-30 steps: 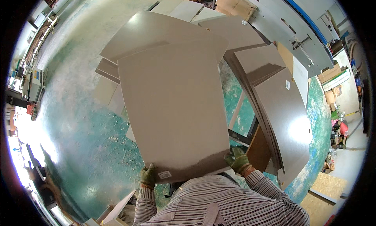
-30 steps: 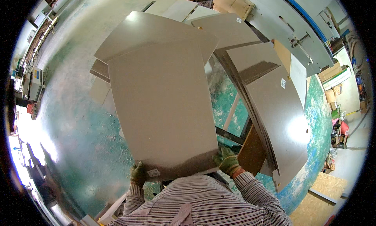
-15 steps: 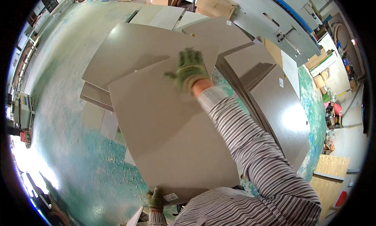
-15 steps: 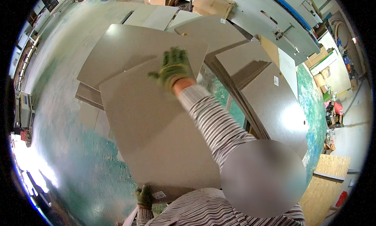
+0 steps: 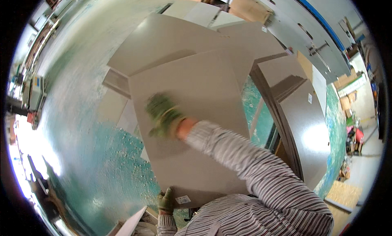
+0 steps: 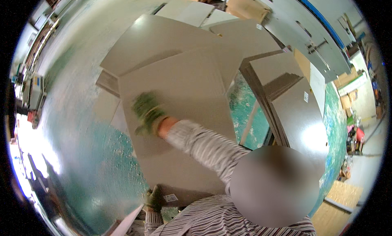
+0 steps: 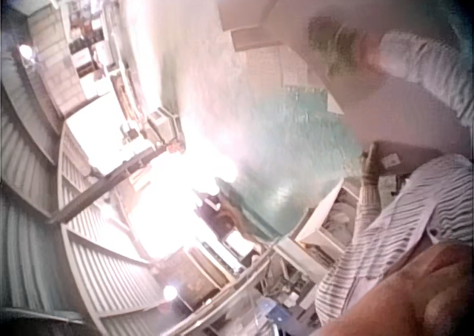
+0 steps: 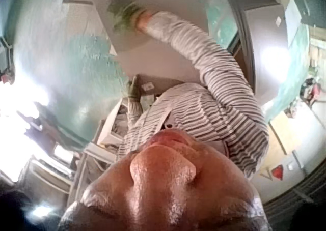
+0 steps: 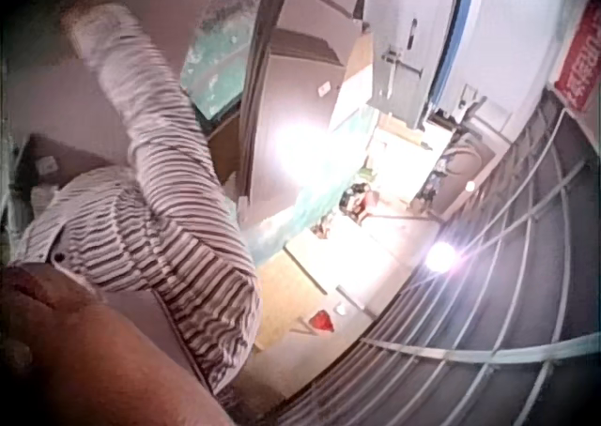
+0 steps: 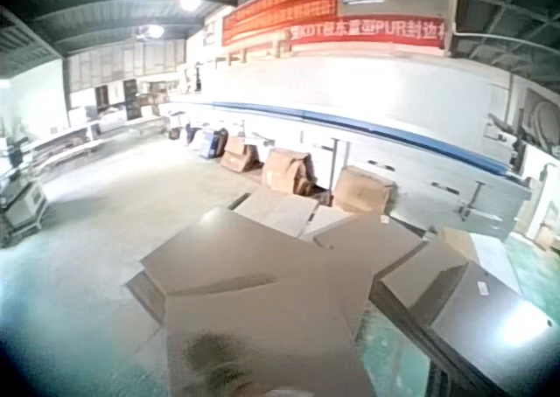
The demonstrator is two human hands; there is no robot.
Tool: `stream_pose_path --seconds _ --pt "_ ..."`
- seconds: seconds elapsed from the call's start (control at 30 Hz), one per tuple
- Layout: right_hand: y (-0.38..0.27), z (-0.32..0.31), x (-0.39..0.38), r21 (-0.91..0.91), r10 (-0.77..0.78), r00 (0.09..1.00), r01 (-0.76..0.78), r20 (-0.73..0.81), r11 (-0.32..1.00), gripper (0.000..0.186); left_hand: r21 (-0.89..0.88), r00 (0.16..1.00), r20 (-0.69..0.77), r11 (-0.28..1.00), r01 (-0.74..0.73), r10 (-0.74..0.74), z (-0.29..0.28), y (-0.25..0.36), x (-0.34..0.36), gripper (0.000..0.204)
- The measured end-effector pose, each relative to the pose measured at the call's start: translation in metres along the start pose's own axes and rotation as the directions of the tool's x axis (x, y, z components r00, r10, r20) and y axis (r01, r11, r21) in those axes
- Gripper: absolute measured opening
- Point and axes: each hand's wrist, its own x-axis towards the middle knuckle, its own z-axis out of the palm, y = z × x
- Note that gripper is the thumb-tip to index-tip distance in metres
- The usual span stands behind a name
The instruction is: The person repeatedly picks up flat wood panels from a stack, places them under a drill press, and drills holes into them. After drilling, the person returns each panel to the stack and repeats the process with the next panel.
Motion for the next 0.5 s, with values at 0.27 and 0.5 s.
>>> stream_pose_path --seconds 0.27,0.5 --pt "0.169 -0.115 -0.144 -0.367 0.366 0.908 -0.417 -0.203 0.832 0.084 -0.008 0.999 0.002 0.999 0.039 -0.039 0.000 0.010 -0.012 0.042" --pt "0.063 -0.004 -0.377 0.414 0.465 0.885 -0.413 -0.028 0.811 0.071 -0.200 0.997 0.081 0.980 0.017 -0.001 0.002 -0.007 -0.038 0.044"
